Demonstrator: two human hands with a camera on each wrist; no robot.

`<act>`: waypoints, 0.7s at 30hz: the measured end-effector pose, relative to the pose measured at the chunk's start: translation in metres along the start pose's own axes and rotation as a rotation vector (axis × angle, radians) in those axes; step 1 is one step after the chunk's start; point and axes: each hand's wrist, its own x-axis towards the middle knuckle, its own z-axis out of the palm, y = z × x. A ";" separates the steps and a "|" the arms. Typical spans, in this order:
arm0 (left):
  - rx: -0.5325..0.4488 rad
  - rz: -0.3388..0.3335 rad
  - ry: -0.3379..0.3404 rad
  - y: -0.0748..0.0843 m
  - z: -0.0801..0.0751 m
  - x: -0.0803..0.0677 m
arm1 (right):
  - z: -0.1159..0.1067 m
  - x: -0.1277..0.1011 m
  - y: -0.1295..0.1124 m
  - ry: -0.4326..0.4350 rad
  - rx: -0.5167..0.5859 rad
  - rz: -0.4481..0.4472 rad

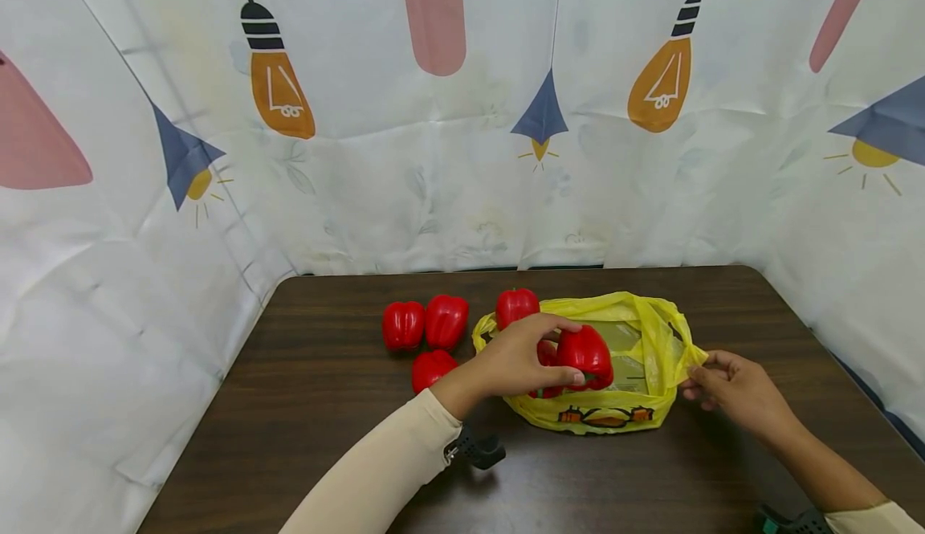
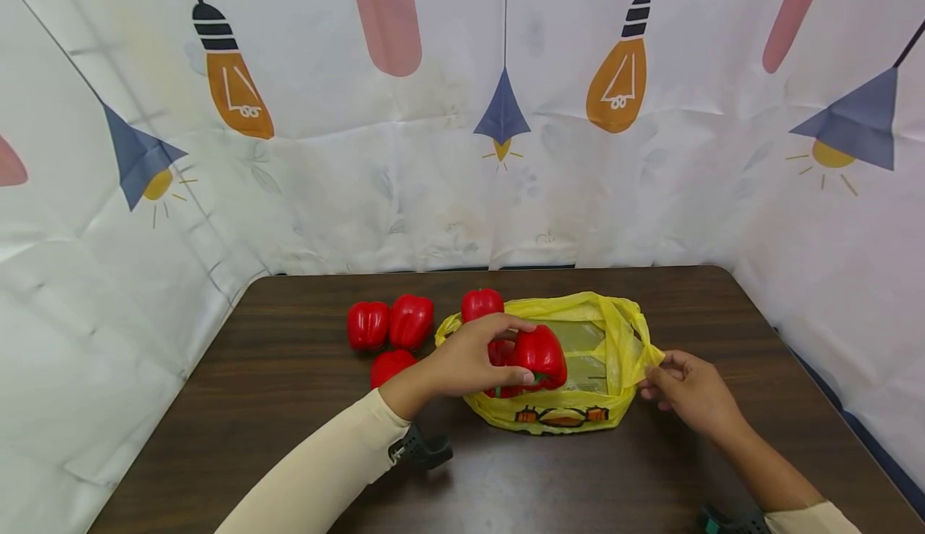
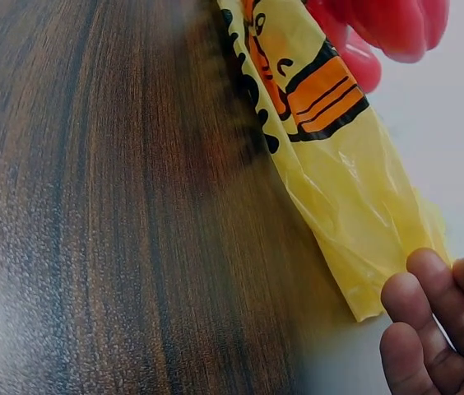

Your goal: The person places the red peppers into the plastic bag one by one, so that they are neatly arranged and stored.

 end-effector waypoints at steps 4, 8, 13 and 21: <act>0.014 -0.013 0.000 -0.001 0.002 0.002 | 0.000 0.000 0.000 0.000 -0.003 -0.002; 0.022 -0.032 0.001 -0.001 0.005 0.004 | 0.000 0.000 0.000 -0.002 -0.003 0.000; 0.060 -0.039 -0.009 -0.002 0.009 0.007 | 0.000 -0.001 0.000 -0.007 -0.004 0.006; 0.126 -0.020 -0.017 -0.003 0.015 0.011 | 0.000 -0.001 -0.001 -0.005 -0.010 0.010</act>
